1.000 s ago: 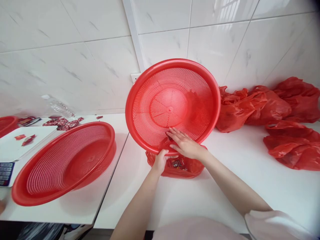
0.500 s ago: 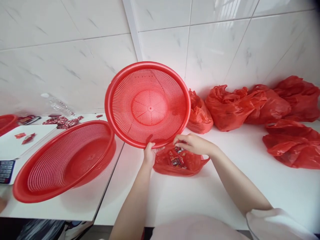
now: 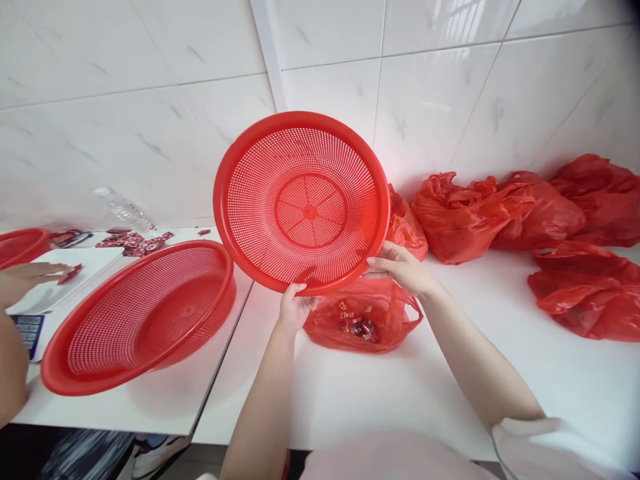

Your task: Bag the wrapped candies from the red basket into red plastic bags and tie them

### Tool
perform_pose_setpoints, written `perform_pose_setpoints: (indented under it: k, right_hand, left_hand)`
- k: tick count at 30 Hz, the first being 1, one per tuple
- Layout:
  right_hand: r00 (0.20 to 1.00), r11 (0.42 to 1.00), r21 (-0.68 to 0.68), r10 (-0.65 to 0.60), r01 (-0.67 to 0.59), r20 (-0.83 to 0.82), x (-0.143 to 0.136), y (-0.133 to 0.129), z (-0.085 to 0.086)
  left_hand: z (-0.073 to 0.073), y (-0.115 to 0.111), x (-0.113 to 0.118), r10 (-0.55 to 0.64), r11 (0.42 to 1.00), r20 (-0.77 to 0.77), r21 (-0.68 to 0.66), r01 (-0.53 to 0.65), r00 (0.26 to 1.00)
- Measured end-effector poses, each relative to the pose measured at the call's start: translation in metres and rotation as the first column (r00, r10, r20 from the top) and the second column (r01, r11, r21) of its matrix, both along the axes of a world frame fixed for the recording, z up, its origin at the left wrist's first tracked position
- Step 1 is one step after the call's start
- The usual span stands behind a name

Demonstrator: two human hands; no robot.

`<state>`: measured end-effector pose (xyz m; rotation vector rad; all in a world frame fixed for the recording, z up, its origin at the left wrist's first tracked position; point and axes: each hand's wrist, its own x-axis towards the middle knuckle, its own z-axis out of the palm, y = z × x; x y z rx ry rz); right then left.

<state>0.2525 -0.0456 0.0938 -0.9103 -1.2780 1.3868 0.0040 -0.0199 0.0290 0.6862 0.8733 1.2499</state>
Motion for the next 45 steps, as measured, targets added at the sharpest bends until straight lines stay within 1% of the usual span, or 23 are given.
perform_pose_setpoints:
  k: [2,3,4,6,8,9,10,12,15,17,19,22,25,26,28,29,30,32,33,35,36,41,45]
  right_hand:
    - [0.996,0.998,-0.027,-0.061,0.059,-0.072,-0.001,-0.001,0.002]
    - [0.99,0.995,-0.031,-0.1,0.098,-0.096,-0.001,-0.002,0.003]
    - [0.985,0.991,-0.032,-0.135,0.133,-0.111,0.0,-0.003,0.004]
    - [0.975,0.983,-0.031,-0.186,0.183,-0.119,0.004,-0.004,0.009]
    - [0.968,0.975,-0.034,-0.223,0.22,-0.117,0.008,-0.006,0.013]
    - [0.964,0.971,-0.038,-0.241,0.238,-0.117,0.01,-0.007,0.015]
    - [0.96,0.967,-0.044,-0.255,0.251,-0.118,0.011,-0.008,0.017]
    - [0.957,0.965,-0.06,-0.261,0.255,-0.129,0.012,-0.007,0.017]
    - [0.964,0.974,-0.094,-0.218,0.206,-0.149,0.009,-0.003,0.01]
    - [0.971,0.978,-0.124,-0.185,0.167,-0.149,0.004,0.0,0.004]
    - [0.977,0.978,-0.142,-0.173,0.155,-0.123,-0.001,0.003,-0.002]
    - [0.989,0.987,-0.078,-0.142,0.139,-0.029,-0.007,0.005,-0.008]
    - [0.969,0.986,0.024,-0.166,0.164,0.185,-0.009,0.003,-0.01]
    - [0.932,0.978,0.069,-0.207,0.195,0.298,-0.009,0.001,-0.009]
    - [0.797,0.965,0.179,-0.258,0.19,0.546,-0.009,-0.004,-0.007]
    - [0.72,0.971,0.21,-0.225,0.113,0.656,-0.008,-0.007,-0.005]
    - [0.646,0.98,0.201,-0.149,-0.008,0.749,-0.008,-0.011,-0.003]
    - [0.454,0.961,0.066,0.066,-0.27,0.889,-0.01,-0.017,-0.002]
    - [0.347,0.936,-0.022,0.151,-0.35,0.926,-0.012,-0.019,-0.003]
    - [0.177,0.914,-0.143,0.224,-0.38,0.959,-0.018,-0.021,-0.007]
    - [0.125,0.92,-0.164,0.222,-0.356,0.967,-0.022,-0.021,-0.01]
    - [0.016,0.947,-0.176,0.188,-0.268,0.982,-0.036,-0.015,-0.027]
    - [0.006,0.956,-0.15,0.157,-0.252,0.988,-0.037,-0.009,-0.035]
  left_hand:
    - [0.002,0.0,-0.001,-0.081,0.996,0.016,0.034,0.08,0.997]
    - [0.002,0.001,-0.002,-0.091,0.993,0.025,0.083,0.088,0.996]
    - [0.003,0.003,-0.002,-0.06,0.988,0.033,0.146,0.054,0.998]
    - [0.002,0.009,-0.006,0.119,0.956,0.031,0.266,-0.123,0.992]
    - [-0.001,0.016,-0.013,0.357,0.885,0.013,0.316,-0.342,0.934]
    - [-0.003,0.019,-0.017,0.448,0.847,-0.003,0.32,-0.424,0.894]
    - [-0.004,0.022,-0.022,0.513,0.817,-0.02,0.319,-0.481,0.858]
    - [-0.006,0.026,-0.03,0.57,0.787,-0.052,0.32,-0.527,0.82]
    - [-0.008,0.025,-0.033,0.527,0.811,-0.092,0.353,-0.467,0.845]
    - [-0.008,0.023,-0.03,0.442,0.858,-0.12,0.344,-0.381,0.889]
    - [-0.007,0.021,-0.025,0.373,0.906,-0.167,0.278,-0.319,0.913]
    - [-0.007,0.021,-0.019,0.368,0.928,-0.188,0.134,-0.348,0.91]
    - [-0.006,0.024,-0.017,0.451,0.892,-0.134,0.066,-0.446,0.882]
    - [-0.007,0.025,-0.017,0.477,0.879,-0.127,0.057,-0.474,0.87]
    - [-0.007,0.027,-0.018,0.515,0.857,-0.13,0.044,-0.514,0.848]
    - [-0.008,0.027,-0.018,0.524,0.851,-0.132,0.041,-0.523,0.842]
    - [-0.009,0.028,-0.017,0.526,0.85,-0.132,0.037,-0.526,0.84]
    - [-0.011,0.029,-0.016,0.519,0.854,-0.127,0.026,-0.52,0.845]
    - [-0.013,0.03,-0.015,0.513,0.857,-0.124,0.02,-0.515,0.849]
    - [-0.016,0.032,-0.014,0.503,0.862,-0.12,0.007,-0.506,0.856]
    - [-0.017,0.033,-0.013,0.5,0.864,-0.119,0.003,-0.503,0.858]
    - [-0.017,0.032,-0.01,0.453,0.891,-0.097,0.002,-0.455,0.886]
    - [-0.011,0.027,-0.011,0.425,0.905,-0.09,0.015,-0.426,0.901]
